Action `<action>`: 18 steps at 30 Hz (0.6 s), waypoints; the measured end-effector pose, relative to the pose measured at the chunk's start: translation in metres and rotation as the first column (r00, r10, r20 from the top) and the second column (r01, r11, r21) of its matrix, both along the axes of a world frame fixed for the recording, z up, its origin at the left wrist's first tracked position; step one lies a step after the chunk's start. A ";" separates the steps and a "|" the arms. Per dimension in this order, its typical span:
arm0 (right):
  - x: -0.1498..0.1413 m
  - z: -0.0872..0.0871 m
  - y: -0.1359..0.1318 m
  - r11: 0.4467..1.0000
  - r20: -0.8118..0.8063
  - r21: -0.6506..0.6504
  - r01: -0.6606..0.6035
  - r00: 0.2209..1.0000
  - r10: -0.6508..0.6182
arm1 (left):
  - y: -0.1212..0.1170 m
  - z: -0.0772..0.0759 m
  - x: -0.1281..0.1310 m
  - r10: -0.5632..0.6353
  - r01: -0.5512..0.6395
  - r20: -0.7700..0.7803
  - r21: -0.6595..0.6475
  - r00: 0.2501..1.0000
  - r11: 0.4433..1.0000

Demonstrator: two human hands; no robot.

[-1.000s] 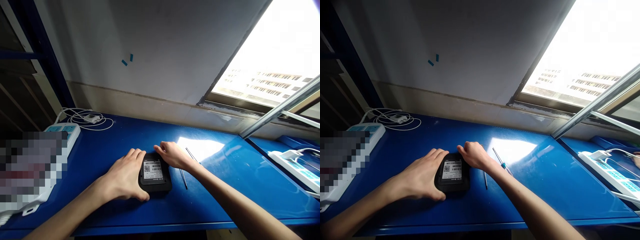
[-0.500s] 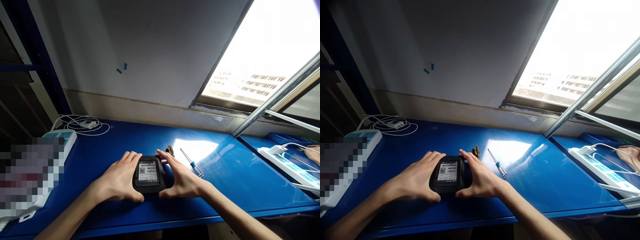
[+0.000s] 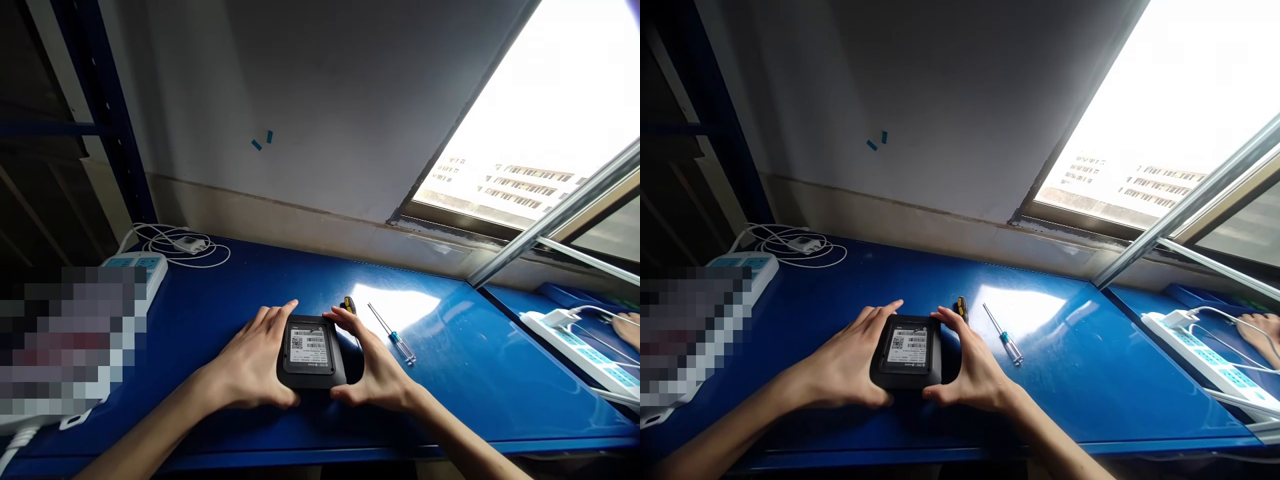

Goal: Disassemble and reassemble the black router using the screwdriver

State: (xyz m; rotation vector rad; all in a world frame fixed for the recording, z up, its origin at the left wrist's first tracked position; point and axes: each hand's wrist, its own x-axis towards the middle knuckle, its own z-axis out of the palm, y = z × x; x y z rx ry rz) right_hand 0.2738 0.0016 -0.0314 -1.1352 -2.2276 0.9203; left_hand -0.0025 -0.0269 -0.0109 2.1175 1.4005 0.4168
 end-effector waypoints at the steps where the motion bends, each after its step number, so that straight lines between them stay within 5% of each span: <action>1: 0.001 -0.001 0.000 1.000 -0.006 0.003 0.000 1.000 0.000 | 0.000 0.000 0.000 0.002 -0.002 0.005 -0.009 1.000 1.000; 10: 0.010 -0.005 0.000 1.000 -0.171 -0.008 0.005 0.985 -0.006 | 0.000 -0.004 -0.011 0.013 -0.010 0.061 -0.050 0.998 0.999; 18: 0.044 0.026 0.013 0.986 -0.038 0.153 0.066 0.997 -0.061 | -0.021 -0.009 -0.043 0.122 -0.121 0.002 -0.084 0.993 0.989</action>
